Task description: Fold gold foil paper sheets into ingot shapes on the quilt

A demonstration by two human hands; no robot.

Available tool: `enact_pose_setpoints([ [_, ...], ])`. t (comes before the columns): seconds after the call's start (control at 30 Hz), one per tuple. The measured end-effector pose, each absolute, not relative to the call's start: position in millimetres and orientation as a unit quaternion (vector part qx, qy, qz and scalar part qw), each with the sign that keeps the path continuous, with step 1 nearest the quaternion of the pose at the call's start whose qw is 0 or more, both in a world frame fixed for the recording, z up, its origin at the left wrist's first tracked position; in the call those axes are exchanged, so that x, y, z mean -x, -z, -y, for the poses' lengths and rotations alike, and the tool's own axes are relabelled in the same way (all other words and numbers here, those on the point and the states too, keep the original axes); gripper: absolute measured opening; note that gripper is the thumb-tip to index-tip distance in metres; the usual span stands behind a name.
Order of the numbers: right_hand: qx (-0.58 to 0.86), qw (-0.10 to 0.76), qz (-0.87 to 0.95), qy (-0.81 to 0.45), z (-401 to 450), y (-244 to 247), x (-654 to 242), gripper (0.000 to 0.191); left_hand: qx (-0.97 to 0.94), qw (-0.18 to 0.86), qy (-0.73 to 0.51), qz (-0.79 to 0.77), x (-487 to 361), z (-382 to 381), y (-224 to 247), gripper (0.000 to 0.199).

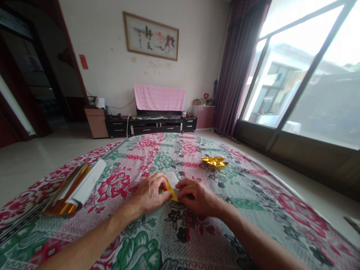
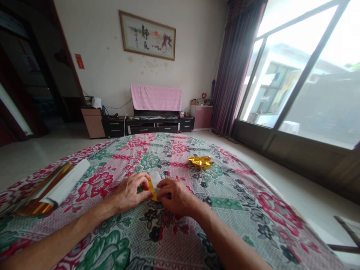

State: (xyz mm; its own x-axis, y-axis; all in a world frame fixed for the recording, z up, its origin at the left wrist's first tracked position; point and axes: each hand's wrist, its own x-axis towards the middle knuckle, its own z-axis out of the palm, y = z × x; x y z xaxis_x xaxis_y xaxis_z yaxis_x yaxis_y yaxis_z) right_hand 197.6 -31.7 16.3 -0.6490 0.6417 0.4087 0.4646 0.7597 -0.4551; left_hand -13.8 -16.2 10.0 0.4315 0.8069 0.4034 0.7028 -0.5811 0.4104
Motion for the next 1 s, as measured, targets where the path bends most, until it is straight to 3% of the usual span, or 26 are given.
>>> enact_pose_setpoints([
  [0.47,0.281,0.264,0.909,-0.158,43,-27,-198,0.032,-0.835,0.100,-0.272,-0.467,11,19,-14,0.010],
  [0.8,0.259,0.233,0.930,-0.118,49,-34,-194,0.028,-0.845,0.132,-0.271,-0.441,19,14,-14,0.005],
  [1.0,0.255,0.248,0.922,-0.151,50,-33,-189,0.027,-0.828,0.149,-0.345,-0.415,26,4,-8,0.014],
])
